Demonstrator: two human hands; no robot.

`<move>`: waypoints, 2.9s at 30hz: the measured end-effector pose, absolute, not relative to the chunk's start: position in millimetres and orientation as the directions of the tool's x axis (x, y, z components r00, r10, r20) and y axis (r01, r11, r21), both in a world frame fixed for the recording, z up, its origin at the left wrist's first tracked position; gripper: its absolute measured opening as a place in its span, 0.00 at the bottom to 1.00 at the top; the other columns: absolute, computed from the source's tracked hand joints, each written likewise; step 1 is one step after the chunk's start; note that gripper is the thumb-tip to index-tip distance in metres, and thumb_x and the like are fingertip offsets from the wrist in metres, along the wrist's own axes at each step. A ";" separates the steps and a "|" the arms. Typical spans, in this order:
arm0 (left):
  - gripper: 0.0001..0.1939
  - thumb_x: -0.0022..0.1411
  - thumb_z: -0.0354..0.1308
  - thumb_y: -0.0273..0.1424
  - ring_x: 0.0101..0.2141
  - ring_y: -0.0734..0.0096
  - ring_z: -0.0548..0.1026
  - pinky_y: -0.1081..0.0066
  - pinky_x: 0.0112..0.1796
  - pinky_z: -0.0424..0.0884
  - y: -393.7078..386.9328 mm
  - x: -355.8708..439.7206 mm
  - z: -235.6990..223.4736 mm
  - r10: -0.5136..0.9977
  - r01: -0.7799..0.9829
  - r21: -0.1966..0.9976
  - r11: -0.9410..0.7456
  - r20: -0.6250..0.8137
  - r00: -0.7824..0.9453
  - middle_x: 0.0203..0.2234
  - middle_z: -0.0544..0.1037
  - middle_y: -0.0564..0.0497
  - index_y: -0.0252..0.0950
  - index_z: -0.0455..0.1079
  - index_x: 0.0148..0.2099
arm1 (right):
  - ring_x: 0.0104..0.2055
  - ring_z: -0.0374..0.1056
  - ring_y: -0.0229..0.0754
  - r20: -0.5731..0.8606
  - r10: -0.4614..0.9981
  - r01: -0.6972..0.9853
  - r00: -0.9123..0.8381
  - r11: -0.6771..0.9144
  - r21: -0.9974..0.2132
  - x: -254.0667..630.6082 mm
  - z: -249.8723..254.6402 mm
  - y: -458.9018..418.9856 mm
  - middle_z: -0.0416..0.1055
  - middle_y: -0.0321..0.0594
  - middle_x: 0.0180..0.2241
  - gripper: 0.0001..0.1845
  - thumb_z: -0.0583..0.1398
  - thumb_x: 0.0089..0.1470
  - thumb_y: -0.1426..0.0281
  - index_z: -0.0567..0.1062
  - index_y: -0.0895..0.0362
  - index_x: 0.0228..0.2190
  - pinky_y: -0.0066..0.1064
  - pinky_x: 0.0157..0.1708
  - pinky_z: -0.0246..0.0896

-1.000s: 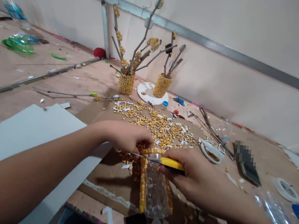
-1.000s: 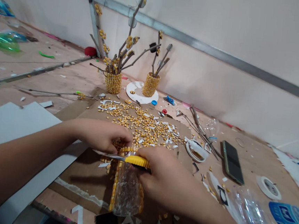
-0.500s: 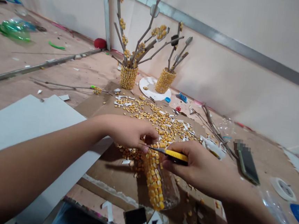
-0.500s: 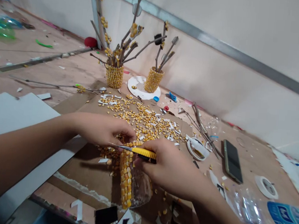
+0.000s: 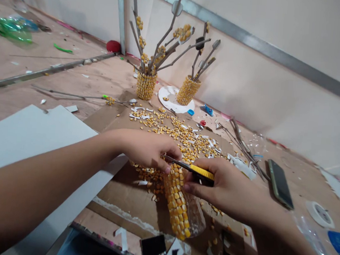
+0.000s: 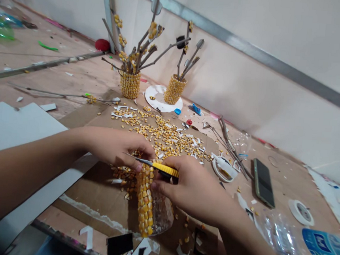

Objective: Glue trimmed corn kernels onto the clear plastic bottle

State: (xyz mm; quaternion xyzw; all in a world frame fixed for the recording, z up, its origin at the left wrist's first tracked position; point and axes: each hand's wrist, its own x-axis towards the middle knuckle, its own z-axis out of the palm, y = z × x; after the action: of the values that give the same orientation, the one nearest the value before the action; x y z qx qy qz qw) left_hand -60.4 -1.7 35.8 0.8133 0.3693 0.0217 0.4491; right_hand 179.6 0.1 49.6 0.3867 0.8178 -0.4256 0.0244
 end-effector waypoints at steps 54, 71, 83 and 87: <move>0.13 0.65 0.56 0.41 0.31 0.64 0.76 0.68 0.31 0.66 13.3 -72.9 10.7 0.942 0.779 0.625 -0.046 -0.232 0.242 0.30 0.80 0.49 0.36 0.72 0.38 | 0.33 0.71 0.44 -0.096 0.842 0.783 -0.530 0.444 -0.435 195.0 -7.1 82.3 0.80 0.41 0.30 0.07 0.61 0.53 0.69 0.82 0.55 0.30 0.33 0.33 0.56; 0.11 0.64 0.54 0.30 0.37 0.55 0.80 0.64 0.35 0.69 9.9 -90.4 15.0 0.948 0.956 0.138 -0.259 -0.153 0.279 0.36 0.84 0.42 0.38 0.78 0.41 | 0.27 0.64 0.43 -0.062 0.831 0.764 -0.553 0.476 -0.435 191.5 -5.3 76.5 0.74 0.40 0.24 0.17 0.59 0.60 0.58 0.78 0.55 0.26 0.34 0.29 0.49; 0.12 0.69 0.53 0.31 0.41 0.57 0.80 0.65 0.39 0.71 15.3 -87.9 10.2 0.957 0.958 0.133 -0.256 -0.108 0.270 0.40 0.84 0.42 0.37 0.78 0.43 | 0.32 0.70 0.44 -0.079 0.845 0.797 -0.529 0.463 -0.388 188.0 -6.7 70.4 0.79 0.43 0.31 0.17 0.58 0.63 0.58 0.79 0.55 0.30 0.33 0.30 0.51; 0.13 0.69 0.53 0.32 0.41 0.57 0.80 0.65 0.40 0.71 15.6 -83.8 10.0 0.953 0.958 0.110 -0.267 -0.118 0.279 0.40 0.84 0.42 0.38 0.80 0.43 | 0.33 0.71 0.45 -0.109 0.858 0.815 -0.501 0.426 -0.393 187.0 -6.4 65.4 0.79 0.42 0.31 0.16 0.58 0.63 0.58 0.79 0.55 0.32 0.33 0.31 0.52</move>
State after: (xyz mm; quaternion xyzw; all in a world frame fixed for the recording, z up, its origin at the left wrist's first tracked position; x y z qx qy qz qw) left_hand -83.8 15.6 10.0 0.7957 0.6003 -0.0140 0.0798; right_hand 187.0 65.4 -6.4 0.4964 0.8426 -0.2015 -0.0542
